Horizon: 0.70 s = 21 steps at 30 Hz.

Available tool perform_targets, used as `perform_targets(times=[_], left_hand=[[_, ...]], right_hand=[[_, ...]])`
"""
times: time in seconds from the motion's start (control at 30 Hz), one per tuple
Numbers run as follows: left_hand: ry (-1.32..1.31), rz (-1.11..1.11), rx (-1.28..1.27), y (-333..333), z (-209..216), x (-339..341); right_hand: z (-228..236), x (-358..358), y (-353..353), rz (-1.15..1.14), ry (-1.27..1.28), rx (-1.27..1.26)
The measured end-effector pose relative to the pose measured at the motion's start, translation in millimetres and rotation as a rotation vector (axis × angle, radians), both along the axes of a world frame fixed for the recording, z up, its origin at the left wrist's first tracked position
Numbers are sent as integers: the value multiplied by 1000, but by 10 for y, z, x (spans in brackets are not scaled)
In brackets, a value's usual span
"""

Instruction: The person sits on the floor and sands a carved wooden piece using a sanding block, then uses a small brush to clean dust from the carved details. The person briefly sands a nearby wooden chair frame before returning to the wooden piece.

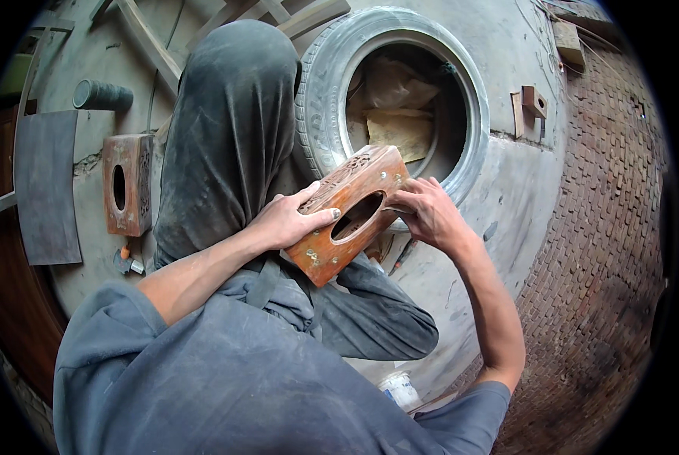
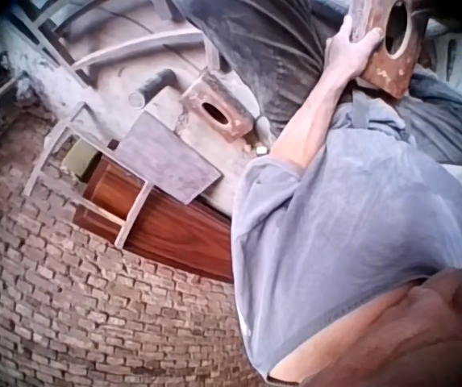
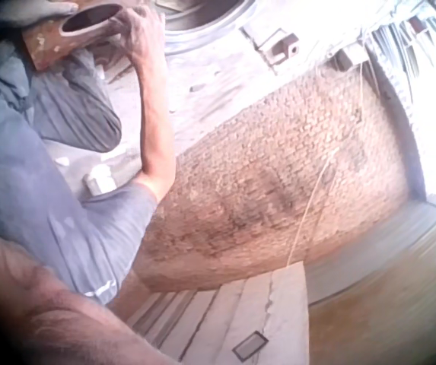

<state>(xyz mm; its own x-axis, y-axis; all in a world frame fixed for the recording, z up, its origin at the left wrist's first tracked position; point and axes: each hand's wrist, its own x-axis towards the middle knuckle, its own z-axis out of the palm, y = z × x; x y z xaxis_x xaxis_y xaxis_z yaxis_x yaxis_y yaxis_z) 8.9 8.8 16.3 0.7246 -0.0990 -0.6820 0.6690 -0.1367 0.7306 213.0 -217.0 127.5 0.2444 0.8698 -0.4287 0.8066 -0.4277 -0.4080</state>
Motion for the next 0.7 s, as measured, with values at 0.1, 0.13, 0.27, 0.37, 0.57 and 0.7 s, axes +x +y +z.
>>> perform_targets(times=[0.1, 0.13, 0.27, 0.37, 0.57, 0.7], left_hand=[[43, -36, -4, 34, 88, 44], [32, -21, -5, 13, 49, 26], [14, -9, 7, 0, 28, 8], [4, -10, 39, 5, 27, -9], [14, 8, 32, 6, 52, 19], [44, 28, -22, -16, -17, 1]], right_hand=[[-74, 45, 111, 159, -6, -43], [-104, 65, 141, 216, -10, -45], [-127, 132, 363, 487, -138, -59], [-153, 136, 503, 591, -152, -47], [-130, 102, 535, 662, -195, -98], [-152, 42, 492, 665, -146, -74]])
